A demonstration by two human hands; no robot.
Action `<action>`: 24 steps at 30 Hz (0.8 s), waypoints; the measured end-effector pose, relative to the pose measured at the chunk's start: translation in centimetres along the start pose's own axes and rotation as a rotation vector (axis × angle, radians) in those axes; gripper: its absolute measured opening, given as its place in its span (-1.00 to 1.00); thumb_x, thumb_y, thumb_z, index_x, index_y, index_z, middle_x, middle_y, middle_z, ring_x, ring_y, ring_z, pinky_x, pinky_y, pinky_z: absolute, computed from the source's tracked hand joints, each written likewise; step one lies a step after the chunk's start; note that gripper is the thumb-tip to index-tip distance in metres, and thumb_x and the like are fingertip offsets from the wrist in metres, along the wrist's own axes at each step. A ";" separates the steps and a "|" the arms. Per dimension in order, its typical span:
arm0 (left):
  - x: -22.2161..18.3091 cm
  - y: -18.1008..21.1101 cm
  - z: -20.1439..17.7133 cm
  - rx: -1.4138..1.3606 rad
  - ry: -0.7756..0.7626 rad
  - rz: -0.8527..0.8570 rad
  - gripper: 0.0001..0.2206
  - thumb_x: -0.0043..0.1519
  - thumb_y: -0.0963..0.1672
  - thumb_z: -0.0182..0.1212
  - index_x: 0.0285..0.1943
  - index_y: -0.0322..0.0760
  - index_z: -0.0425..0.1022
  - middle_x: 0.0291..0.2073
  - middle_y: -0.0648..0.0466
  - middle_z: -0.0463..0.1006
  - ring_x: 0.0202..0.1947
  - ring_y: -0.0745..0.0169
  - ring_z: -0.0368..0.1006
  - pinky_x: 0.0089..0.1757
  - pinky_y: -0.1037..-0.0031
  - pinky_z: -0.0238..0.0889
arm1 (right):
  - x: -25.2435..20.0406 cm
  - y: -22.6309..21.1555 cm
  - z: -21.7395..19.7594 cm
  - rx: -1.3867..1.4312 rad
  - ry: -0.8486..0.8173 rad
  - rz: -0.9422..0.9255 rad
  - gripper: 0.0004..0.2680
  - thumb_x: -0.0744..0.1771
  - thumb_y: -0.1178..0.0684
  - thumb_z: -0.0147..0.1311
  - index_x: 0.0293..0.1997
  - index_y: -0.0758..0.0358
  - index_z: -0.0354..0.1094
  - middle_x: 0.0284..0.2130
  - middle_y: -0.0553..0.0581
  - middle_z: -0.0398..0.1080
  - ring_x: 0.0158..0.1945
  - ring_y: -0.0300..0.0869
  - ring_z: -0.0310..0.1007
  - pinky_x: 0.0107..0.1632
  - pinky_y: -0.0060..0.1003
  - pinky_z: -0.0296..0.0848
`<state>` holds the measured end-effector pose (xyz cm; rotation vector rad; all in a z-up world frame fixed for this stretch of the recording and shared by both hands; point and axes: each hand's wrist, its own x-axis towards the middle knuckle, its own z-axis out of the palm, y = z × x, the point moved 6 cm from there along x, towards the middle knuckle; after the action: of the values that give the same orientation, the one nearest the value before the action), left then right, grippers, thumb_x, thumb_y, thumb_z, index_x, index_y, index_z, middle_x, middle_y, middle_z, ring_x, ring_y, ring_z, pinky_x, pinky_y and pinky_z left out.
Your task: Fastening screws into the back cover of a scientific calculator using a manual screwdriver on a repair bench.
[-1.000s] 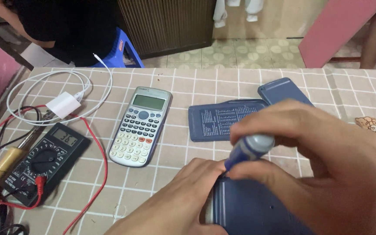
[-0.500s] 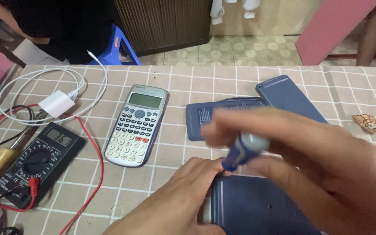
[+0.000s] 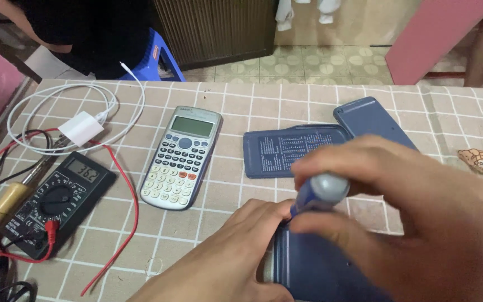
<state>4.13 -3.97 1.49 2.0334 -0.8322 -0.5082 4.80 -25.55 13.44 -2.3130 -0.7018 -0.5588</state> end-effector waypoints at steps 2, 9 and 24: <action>-0.1 0.3 -0.2 -0.017 -0.015 -0.040 -0.01 -0.11 -0.10 0.55 0.53 -0.27 0.00 0.26 -0.14 0.25 0.37 -0.05 0.16 0.23 0.29 0.04 | 0.4 -0.9 0.8 0.002 -0.002 0.011 -0.76 0.23 0.01 0.40 -0.08 0.10 0.51 -0.37 -0.04 0.44 -0.35 -0.34 0.47 -0.27 -0.51 0.42; 0.1 1.6 -0.8 -0.006 -0.021 0.009 -0.19 -0.07 -0.13 0.43 0.43 -0.30 0.14 0.09 -0.07 0.39 0.18 0.05 0.25 0.13 0.39 0.16 | 2.3 -4.3 3.9 -0.008 0.003 0.054 -0.77 0.23 -0.01 0.40 -0.10 0.08 0.50 -0.36 -0.06 0.46 -0.35 -0.35 0.48 -0.27 -0.51 0.43; 1.3 -1.5 1.0 0.043 -0.018 0.070 -0.48 0.23 -0.15 -0.08 0.44 -0.25 0.10 0.24 -0.07 0.29 0.33 0.03 0.17 0.23 0.27 0.02 | 2.5 -4.3 7.0 0.378 -0.386 0.067 -0.70 0.43 -0.05 -0.20 0.29 0.16 0.28 0.21 0.06 0.44 0.25 -0.16 0.50 0.17 -0.25 0.42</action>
<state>4.95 -4.84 -0.37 2.0336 -0.9297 -0.4737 5.53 -17.14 11.94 -2.0890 -0.8224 0.0584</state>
